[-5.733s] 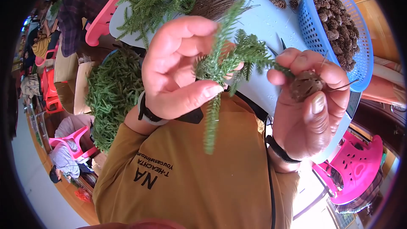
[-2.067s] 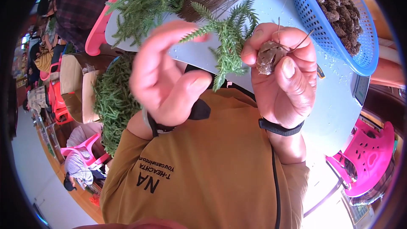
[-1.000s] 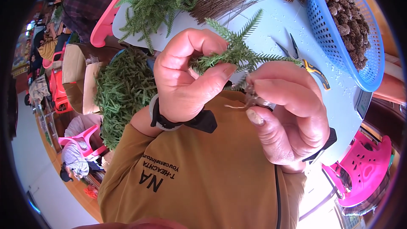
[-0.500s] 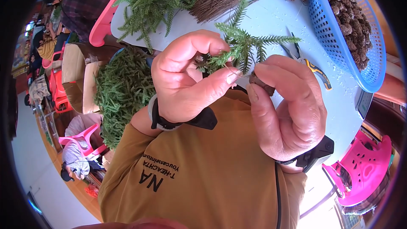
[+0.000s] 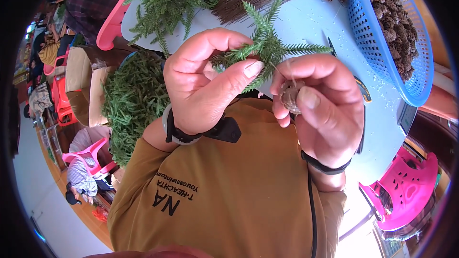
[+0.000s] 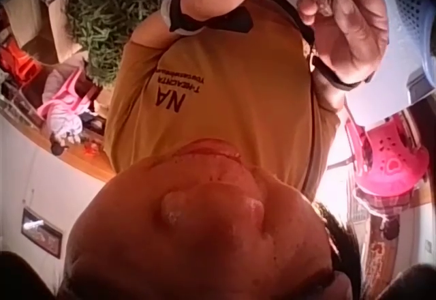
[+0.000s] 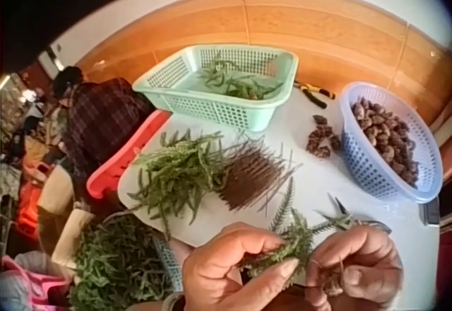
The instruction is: The person picks up a branch from a pile, trims it with pliers, and attaches a pinecone to it using a wire. They then repeat the process with another branch, securing the pinecone and trimming the excess wire.
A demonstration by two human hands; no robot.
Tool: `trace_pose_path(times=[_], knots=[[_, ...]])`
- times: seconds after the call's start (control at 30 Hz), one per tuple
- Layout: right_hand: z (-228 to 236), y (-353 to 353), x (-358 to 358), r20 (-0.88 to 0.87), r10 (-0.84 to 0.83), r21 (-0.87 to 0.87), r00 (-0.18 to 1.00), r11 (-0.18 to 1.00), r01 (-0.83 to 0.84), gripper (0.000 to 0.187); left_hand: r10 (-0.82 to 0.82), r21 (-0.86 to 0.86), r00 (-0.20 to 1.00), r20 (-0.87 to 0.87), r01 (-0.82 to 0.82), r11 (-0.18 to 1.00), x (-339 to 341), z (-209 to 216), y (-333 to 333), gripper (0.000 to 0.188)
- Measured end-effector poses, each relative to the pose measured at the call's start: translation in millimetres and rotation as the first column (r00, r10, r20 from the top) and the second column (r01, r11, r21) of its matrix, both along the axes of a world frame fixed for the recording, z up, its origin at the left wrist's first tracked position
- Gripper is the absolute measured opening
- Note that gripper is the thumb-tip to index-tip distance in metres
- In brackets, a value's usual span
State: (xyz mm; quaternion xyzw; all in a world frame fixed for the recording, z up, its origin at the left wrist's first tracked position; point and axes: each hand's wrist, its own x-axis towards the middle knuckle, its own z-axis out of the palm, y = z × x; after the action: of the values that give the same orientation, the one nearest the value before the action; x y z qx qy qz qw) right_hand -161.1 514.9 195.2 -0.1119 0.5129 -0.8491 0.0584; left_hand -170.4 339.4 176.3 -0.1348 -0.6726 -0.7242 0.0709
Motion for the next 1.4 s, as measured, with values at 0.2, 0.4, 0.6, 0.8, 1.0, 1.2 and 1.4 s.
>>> trace_pose_path(times=[0.2,0.4,0.6,0.8,1.0,1.2,1.4], knots=[[3,2,-6,0.182,0.174,-0.211,0.968,0.968,-0.134,0.028,0.018,-0.083,0.996,-0.092,-0.026,0.996,-2,-2,-2,0.025],[3,0,-1,0.189,0.096,-0.118,0.977,0.99,-0.075,0.029,0.064,-0.082,0.984,-0.168,-0.079,0.993,-2,-2,5,0.022],[3,-4,2,0.168,-0.001,-0.025,0.986,1.0,0.005,0.027,-0.063,-0.176,0.948,-0.312,0.007,0.984,-5,0,-6,0.023],[-2,-4,2,0.119,-0.007,-0.013,0.993,1.0,0.009,0.025,-0.065,-0.188,0.96,-0.273,0.013,0.982,-5,3,-8,0.019],[-3,-7,1,0.087,-0.047,0.019,0.995,0.999,0.046,0.025,-0.09,-0.324,0.935,-0.342,-0.028,0.946,-7,2,-15,0.016],[-6,-8,3,0.053,-0.1,0.078,0.994,0.992,0.096,0.025,-0.098,-0.303,0.903,-0.419,-0.037,0.952,-11,-3,-15,0.019],[-7,-14,0,0.004,-0.12,0.057,0.993,0.991,0.119,0.03,-0.055,-0.343,0.831,-0.553,-0.167,0.924,-12,-3,-9,0.017]])
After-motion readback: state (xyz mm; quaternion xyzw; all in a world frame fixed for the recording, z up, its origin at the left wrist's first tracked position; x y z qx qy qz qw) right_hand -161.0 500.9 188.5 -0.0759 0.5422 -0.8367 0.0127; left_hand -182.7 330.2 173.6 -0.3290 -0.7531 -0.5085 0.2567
